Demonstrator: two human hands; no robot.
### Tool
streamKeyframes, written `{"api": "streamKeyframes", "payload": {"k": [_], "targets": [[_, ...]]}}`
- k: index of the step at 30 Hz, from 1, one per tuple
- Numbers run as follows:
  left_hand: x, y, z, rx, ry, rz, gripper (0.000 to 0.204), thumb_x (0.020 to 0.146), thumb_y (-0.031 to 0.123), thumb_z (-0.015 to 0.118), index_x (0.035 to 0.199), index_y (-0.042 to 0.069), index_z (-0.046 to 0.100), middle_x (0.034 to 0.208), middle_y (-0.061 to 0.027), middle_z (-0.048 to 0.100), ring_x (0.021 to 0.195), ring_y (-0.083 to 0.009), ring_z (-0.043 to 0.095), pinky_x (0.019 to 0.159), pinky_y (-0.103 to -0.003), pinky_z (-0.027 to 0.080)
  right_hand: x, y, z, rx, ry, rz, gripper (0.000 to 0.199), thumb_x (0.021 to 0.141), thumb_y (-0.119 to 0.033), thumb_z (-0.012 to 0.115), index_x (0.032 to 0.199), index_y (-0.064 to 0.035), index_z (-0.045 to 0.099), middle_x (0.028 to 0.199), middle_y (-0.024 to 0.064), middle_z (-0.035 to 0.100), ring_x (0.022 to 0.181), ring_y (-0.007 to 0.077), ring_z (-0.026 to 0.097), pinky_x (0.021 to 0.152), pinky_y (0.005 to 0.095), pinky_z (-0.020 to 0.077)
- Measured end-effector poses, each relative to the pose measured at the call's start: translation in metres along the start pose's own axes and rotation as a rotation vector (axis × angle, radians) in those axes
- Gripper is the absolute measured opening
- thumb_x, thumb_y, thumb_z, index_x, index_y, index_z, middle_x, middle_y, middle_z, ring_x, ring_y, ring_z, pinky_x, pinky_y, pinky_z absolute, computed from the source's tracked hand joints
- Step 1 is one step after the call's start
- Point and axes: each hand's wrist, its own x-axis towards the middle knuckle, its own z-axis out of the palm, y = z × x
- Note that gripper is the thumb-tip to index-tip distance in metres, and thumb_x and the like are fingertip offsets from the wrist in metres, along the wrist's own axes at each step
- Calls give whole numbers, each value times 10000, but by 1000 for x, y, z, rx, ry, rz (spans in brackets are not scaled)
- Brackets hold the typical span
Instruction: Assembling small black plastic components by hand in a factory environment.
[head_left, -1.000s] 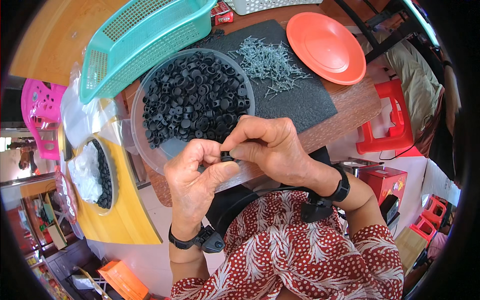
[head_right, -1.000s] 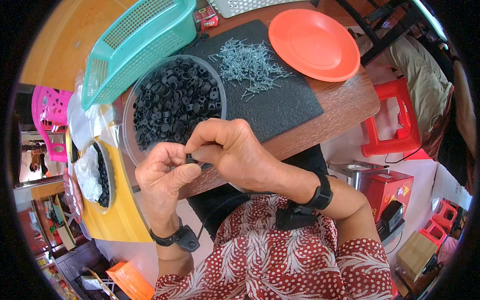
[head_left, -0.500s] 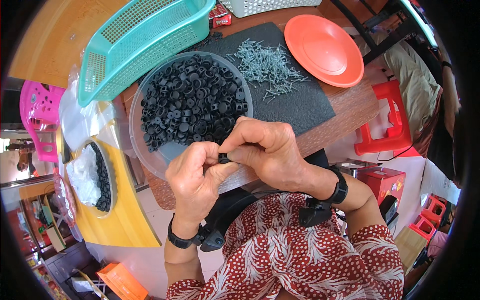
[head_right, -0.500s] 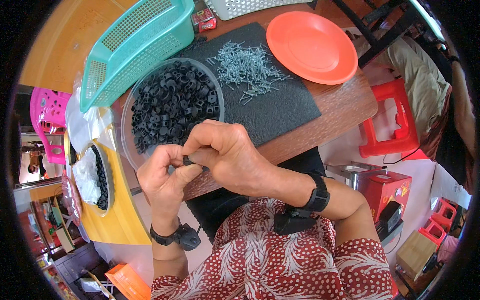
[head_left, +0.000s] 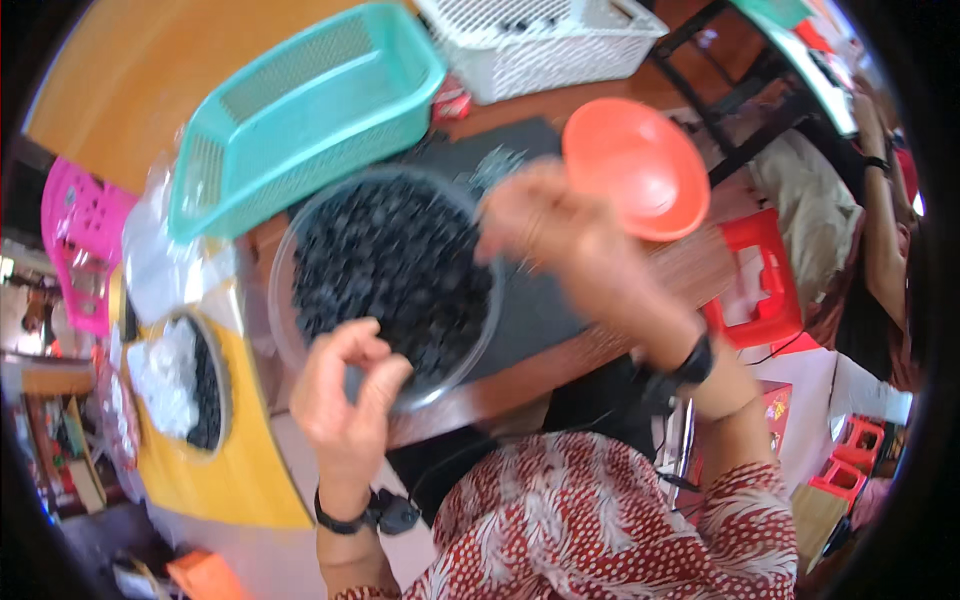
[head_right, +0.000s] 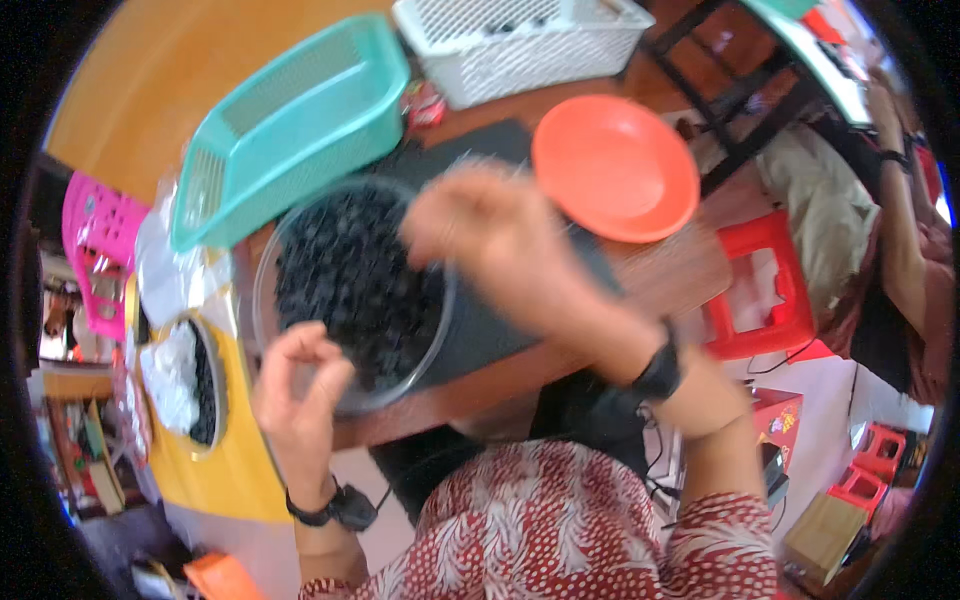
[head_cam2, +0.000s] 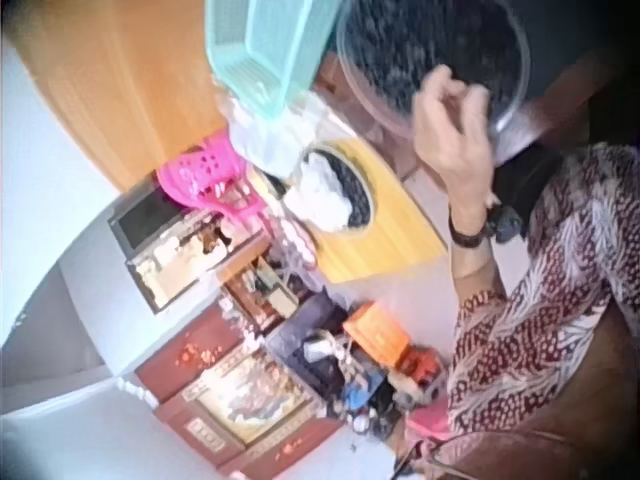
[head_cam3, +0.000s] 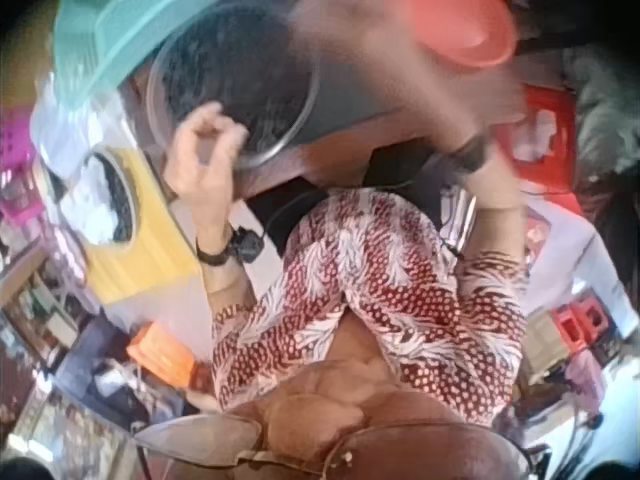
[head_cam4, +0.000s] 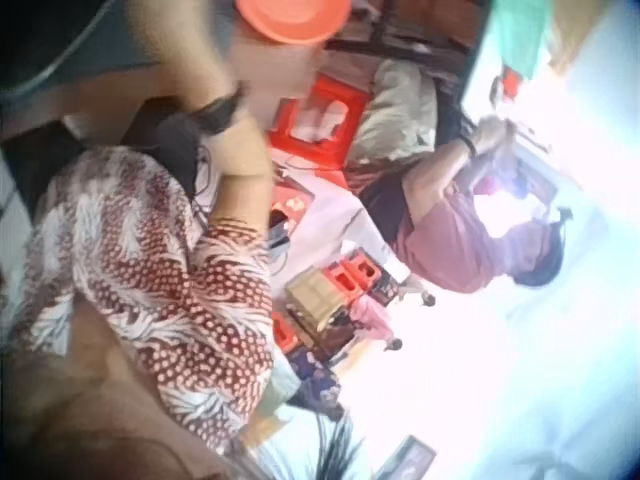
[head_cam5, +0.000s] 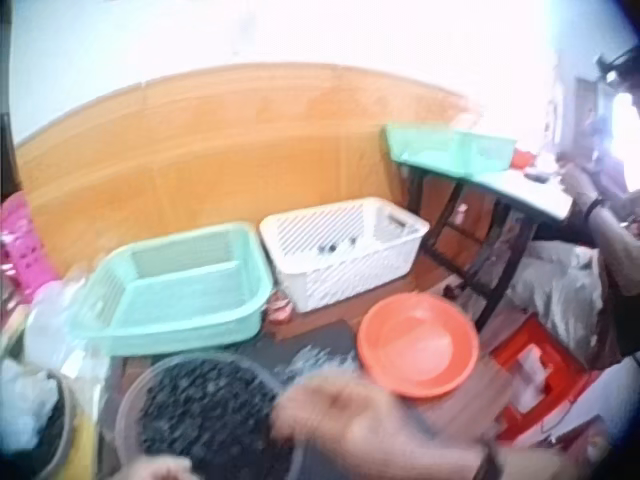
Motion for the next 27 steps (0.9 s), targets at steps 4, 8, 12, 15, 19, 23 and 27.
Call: {"api": "streamKeyframes", "payload": {"k": [4, 8, 12, 15, 19, 23, 27], "targets": [[-14, -30, -24, -72, 143, -173, 190, 790, 18, 657, 971, -19, 609, 812, -12, 579, 759, -85, 529, 690, -212, 432, 83, -11, -60, -459, 167, -194, 224, 827, -236, 628, 917, -34, 657, 789, 21, 661, 710, 69, 558, 570, 220, 406], [-11, -35, -17, -26, 31, -163, 184, 743, 25, 701, 909, -11, 630, 794, -35, 591, 748, -109, 545, 677, -227, 442, 149, -8, -123, -692, 434, -271, 148, 752, -115, 643, 783, 29, 635, 674, 60, 628, 658, 106, 571, 614, 257, 458], [-10, -38, -17, 208, -41, -4, 193, 678, 4, 699, 855, -14, 625, 752, -93, 600, 699, -202, 563, 656, -286, 444, 193, 9, -110, -1013, 417, -409, 246, 730, -134, 644, 890, 53, 633, 739, 134, 655, 723, 205, 626, 672, 307, 482], [-4, -38, -11, 313, -123, 57, 180, 660, 26, 695, 817, -7, 614, 692, -90, 563, 645, -245, 530, 646, -340, 406, 201, 25, -118, -1222, 411, -738, 317, 697, -138, 652, 940, 64, 625, 821, 172, 654, 795, 287, 624, 701, 339, 480], [9, -31, 8, 303, -187, 156, 138, 665, 25, 674, 781, -1, 604, 690, -118, 567, 666, -289, 544, 641, -369, 406, 131, 9, -116, -1124, 360, -628, 244, 739, -169, 661, 905, 9, 646, 786, 99, 653, 738, 192, 606, 636, 298, 458], [6, -27, 9, 403, -186, 144, 108, 655, 10, 657, 736, -11, 588, 680, -134, 556, 672, -315, 544, 641, -383, 411, 79, 21, -81, -1075, 325, -736, 123, 726, -96, 653, 844, -61, 654, 788, 107, 630, 760, 267, 581, 664, 363, 467], [6, -26, 5, 422, -204, 67, 107, 654, -8, 639, 742, -31, 585, 668, -136, 544, 660, -304, 541, 625, -374, 413, 35, 21, -71, -939, 142, -627, 105, 689, -4, 660, 783, -49, 648, 763, 98, 618, 741, 277, 567, 655, 362, 462]]}}
